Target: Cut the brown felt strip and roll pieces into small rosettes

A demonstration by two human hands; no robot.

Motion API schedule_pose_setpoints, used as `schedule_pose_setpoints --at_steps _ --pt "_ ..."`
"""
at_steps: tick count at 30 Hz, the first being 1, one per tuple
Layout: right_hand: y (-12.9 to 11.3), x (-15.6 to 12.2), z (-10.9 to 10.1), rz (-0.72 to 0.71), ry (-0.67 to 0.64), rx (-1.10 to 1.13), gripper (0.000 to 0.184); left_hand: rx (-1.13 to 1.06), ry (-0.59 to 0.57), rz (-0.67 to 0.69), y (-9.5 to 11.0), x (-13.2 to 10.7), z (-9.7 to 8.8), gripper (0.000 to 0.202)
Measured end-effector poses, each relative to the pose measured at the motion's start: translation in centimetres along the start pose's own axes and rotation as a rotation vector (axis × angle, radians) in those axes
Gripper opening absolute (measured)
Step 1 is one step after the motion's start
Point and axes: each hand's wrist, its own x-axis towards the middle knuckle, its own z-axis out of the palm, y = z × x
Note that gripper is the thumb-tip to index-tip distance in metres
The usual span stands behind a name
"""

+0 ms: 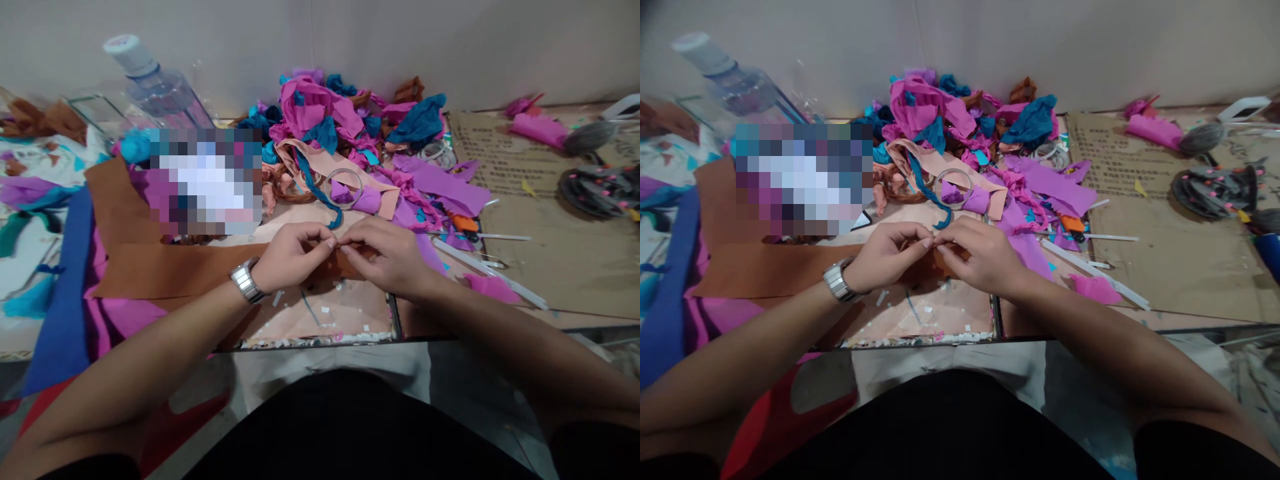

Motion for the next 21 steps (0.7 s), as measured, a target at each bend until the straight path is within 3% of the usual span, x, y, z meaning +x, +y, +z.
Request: schedule_pose_setpoints --at_steps 16,21 --pt "-0.13 0.15 0.04 0.094 -0.027 0.046 0.005 0.273 0.105 0.197 0.09 -0.21 0.40 0.021" --pt "-0.03 0.20 0.30 0.156 0.020 0.121 0.007 0.341 0.118 0.245 0.39 -0.30 0.40 0.020"
